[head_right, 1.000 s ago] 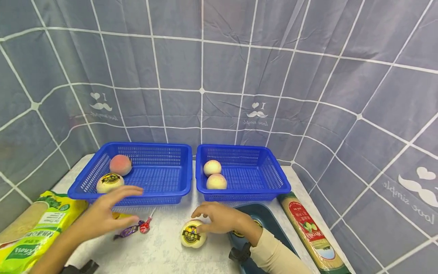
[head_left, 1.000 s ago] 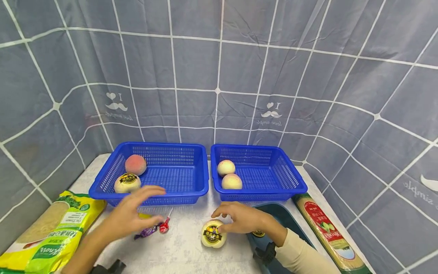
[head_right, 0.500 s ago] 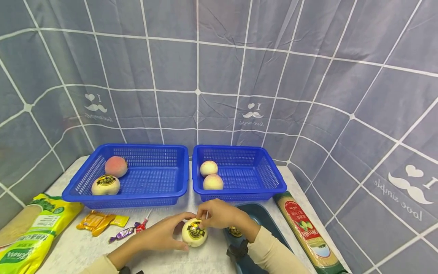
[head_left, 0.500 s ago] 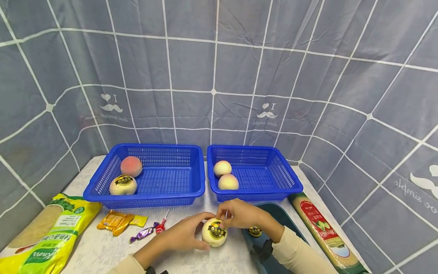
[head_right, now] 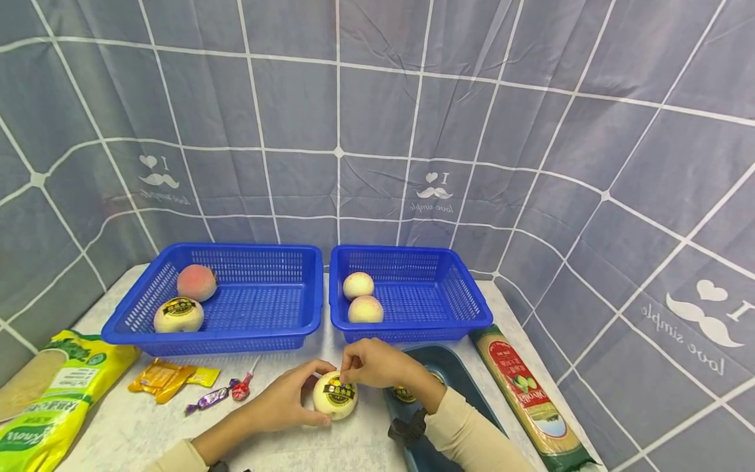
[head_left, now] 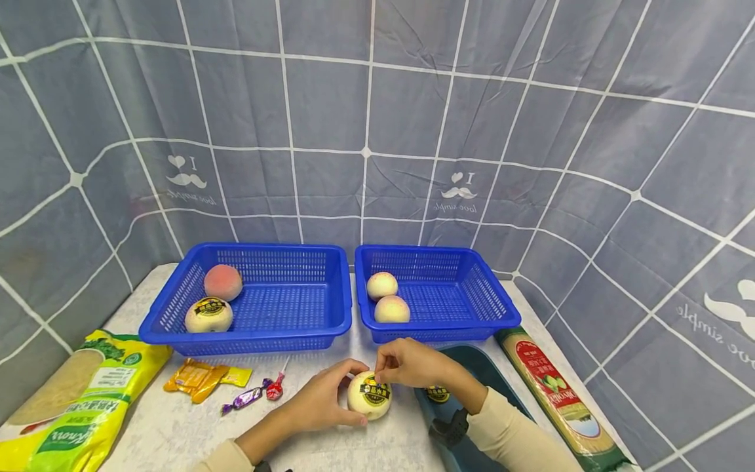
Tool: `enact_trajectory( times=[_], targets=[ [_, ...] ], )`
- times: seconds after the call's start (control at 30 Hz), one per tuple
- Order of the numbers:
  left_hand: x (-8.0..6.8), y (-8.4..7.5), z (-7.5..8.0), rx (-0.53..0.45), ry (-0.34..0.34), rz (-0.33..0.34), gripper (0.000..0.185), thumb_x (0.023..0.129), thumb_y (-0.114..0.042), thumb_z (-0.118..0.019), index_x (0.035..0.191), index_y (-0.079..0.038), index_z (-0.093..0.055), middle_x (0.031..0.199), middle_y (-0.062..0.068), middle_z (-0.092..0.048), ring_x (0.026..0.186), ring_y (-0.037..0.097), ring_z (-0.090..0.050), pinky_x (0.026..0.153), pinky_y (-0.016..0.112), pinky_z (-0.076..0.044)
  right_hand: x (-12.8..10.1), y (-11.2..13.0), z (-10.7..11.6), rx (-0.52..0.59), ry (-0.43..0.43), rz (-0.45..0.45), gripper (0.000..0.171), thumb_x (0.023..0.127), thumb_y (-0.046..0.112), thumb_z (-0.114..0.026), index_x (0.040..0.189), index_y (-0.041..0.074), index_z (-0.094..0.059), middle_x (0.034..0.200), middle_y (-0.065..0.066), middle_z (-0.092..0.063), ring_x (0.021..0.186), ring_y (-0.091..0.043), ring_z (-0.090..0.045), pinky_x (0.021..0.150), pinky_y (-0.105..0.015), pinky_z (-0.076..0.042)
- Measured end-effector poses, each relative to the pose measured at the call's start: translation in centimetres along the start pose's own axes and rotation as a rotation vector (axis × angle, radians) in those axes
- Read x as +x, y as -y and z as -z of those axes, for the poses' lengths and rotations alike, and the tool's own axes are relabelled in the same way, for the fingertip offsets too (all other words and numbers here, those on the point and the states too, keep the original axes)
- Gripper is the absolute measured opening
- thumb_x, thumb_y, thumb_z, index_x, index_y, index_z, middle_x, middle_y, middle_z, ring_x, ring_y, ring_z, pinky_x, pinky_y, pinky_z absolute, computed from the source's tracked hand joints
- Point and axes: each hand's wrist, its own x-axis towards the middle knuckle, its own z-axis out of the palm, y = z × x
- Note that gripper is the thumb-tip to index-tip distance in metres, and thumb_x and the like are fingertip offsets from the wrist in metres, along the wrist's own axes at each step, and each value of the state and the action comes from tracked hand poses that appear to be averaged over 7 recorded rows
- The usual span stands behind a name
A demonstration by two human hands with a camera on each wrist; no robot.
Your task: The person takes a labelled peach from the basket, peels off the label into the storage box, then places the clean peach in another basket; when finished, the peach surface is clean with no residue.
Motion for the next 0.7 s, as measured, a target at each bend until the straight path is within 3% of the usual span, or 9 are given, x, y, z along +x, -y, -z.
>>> enact_trajectory(
  times=[0.3, 0.43, 0.6, 0.7],
  targets=[
    [-0.1, 0.4, -0.2, -0.005, 0.000, -0.010, 0.070, 0.074, -0.038, -0.091, 0.132, -0.028, -0.052, 0.125, -0.013, -0.058, 0.105, 0.010, -0.060, 0.092, 0.035, -0.052, -0.2, 0.6, 0.0, 0.013, -0.007, 0.011, 0.017, 0.094, 0.006, -0.071, 0.081, 0.016, -0.066, 0.069, 0.009, -0.060, 0.059, -0.003, -0.046, 0.052, -0.020, -0.038],
    [0.1, 0.5, -0.3, -0.055, -0.002, -0.004, 0.069, 0.075, -0.034, -0.091, 0.132, -0.025, -0.053, 0.126, -0.010, -0.059, 0.106, 0.012, -0.062, 0.094, 0.034, -0.052, -1.0, 1.6, 1.0, 0.021, 0.007, 0.075, 0.016, 0.096, 0.009, -0.071, 0.082, 0.016, -0.066, 0.074, 0.011, -0.060, 0.067, -0.004, -0.051, 0.058, -0.021, -0.044],
    [0.1, 0.5, 0.0, -0.112, 0.004, 0.013, 0.068, 0.076, -0.030, -0.091, 0.131, -0.018, -0.054, 0.128, -0.004, -0.060, 0.110, 0.018, -0.063, 0.096, 0.033, -0.052, -3.7, 2.0, 3.8, 0.085, 0.000, 0.146, 0.011, 0.098, 0.014, -0.069, 0.087, 0.016, -0.068, 0.080, 0.008, -0.062, 0.073, -0.006, -0.055, 0.064, -0.023, -0.047],
    [-0.1, 0.5, 0.1, -0.104, 0.004, 0.032, 0.068, 0.076, -0.032, -0.091, 0.132, -0.018, -0.054, 0.129, -0.005, -0.060, 0.111, 0.019, -0.062, 0.097, 0.035, -0.051, -6.1, 1.0, 5.6, 0.102, -0.012, 0.130, 0.009, 0.098, 0.013, -0.069, 0.089, 0.014, -0.068, 0.080, 0.004, -0.063, 0.073, -0.009, -0.056, 0.064, -0.024, -0.049]
  ],
)
